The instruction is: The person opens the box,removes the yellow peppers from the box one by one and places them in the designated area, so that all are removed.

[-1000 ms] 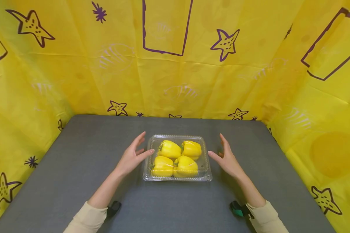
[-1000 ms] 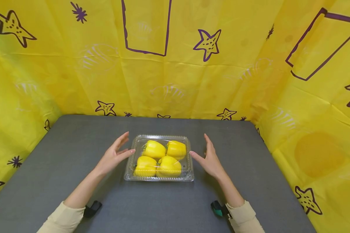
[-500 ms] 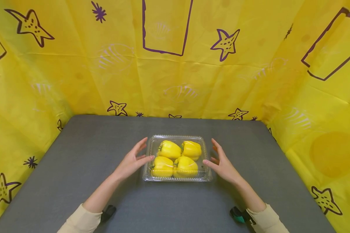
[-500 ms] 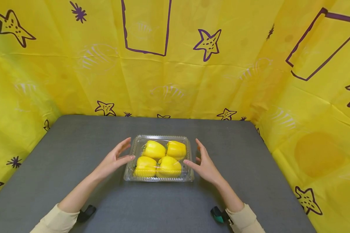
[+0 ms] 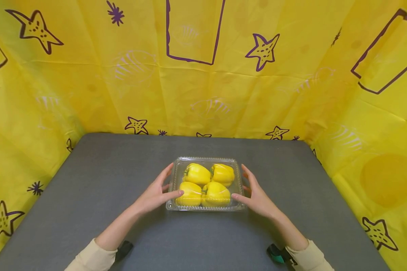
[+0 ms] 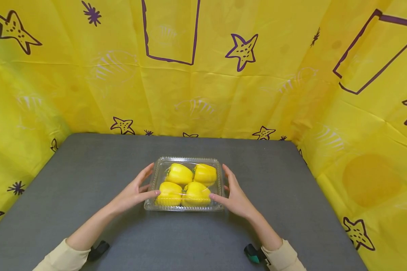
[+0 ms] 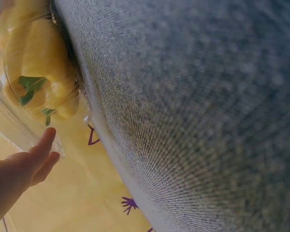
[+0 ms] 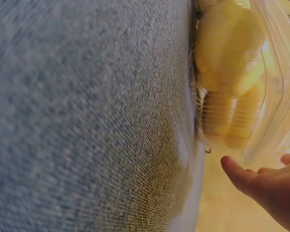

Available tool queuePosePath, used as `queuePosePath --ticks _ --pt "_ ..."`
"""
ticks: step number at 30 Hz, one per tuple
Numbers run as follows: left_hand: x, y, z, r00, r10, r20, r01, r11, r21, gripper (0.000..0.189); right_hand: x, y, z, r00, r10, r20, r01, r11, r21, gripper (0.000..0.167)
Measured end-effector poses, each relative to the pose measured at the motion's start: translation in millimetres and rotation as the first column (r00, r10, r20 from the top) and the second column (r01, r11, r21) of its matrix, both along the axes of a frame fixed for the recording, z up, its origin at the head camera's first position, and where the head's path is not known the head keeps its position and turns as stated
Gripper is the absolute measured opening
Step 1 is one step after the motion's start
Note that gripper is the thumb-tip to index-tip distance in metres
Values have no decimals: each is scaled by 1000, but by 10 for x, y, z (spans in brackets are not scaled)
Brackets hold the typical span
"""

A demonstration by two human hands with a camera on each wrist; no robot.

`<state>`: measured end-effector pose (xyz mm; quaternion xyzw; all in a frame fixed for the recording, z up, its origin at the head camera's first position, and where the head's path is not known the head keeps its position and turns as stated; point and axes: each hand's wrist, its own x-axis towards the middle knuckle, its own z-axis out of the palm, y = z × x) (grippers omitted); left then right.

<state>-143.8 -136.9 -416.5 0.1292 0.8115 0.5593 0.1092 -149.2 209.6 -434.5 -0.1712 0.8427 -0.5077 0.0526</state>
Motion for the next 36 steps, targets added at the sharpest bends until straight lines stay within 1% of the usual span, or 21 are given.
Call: queuePosePath --ticks 6,9,13,16,20,24,30,36 --pt "16 30 -44 999 -40 -37 39 998 -49 106 24 -32 -18 998 28 -53 -28 1000 15 102" --pt "27 47 -58 997 -57 -51 52 995 -91 112 37 -51 -24 996 37 -80 -34 999 34 106" --pt "48 82 -65 995 -61 -74 49 986 -158 121 64 -80 -33 996 33 -82 -28 998 64 113" --pt "67 114 -70 994 -66 -86 49 981 -189 127 92 -103 -40 996 25 -82 -17 996 89 119" --pt "90 147 -84 989 -80 -123 51 974 -223 133 115 -126 -63 993 31 -112 -18 993 115 127" --pt "103 162 -96 984 -82 -156 43 970 -238 135 118 -129 -98 990 45 -134 -28 992 123 131" --pt "112 182 -100 982 -81 -168 35 965 -259 138 115 -129 -136 990 45 -136 -26 991 134 136" --pt "111 206 -118 979 -73 -191 17 960 -280 140 117 -135 -147 989 34 -141 -16 992 126 136"
